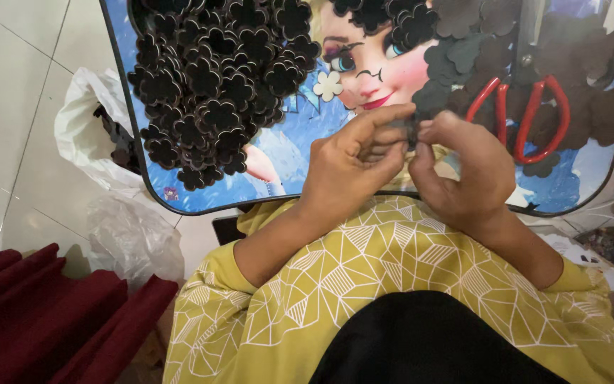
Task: The person sits on the floor with a lap desk covered in black flower-shaped fabric cutouts. They pick up individual flower pieces, hold them, and trim the edges with red-handled scissors, setting trimmed pieces back on the board; early on they handle a plastic container of glue-like material and a white flower piece.
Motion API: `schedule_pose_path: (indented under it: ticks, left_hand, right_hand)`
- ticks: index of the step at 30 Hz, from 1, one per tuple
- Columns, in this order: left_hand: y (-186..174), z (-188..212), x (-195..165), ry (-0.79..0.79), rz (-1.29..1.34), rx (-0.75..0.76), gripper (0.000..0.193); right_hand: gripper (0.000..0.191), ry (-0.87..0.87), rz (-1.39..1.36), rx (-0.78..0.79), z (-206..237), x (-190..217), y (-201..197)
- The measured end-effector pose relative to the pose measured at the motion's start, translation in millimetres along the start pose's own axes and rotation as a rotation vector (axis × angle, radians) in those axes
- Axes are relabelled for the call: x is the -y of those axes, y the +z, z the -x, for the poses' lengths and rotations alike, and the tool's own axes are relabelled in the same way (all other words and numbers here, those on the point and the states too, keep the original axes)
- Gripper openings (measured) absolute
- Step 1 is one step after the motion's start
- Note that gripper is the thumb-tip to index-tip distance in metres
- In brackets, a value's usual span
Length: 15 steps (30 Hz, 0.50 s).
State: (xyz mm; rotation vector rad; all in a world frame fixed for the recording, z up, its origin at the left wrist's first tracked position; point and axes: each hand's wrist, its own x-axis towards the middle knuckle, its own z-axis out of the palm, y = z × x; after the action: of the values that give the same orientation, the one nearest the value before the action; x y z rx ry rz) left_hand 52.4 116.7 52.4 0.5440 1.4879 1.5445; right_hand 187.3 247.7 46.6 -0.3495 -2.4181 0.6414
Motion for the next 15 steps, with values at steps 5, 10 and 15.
schedule_pose_path:
  ticks: [5,10,15]
  left_hand:
    - [-4.7,-11.1,29.8,-0.064,0.345,0.012,0.036]
    - [-7.9,-10.1,46.9,0.011,0.409,0.000,0.030]
    - [-9.7,3.6,38.8,0.032,0.278,0.033,0.034]
  right_hand:
    - [0.066,0.578,-0.792,-0.175,16.3,6.7,11.5]
    - [0.073,0.715,-0.871,-0.139,23.4,-0.1,12.2]
    - [0.072,0.572,-0.650,-0.056,28.7,6.5,13.0]
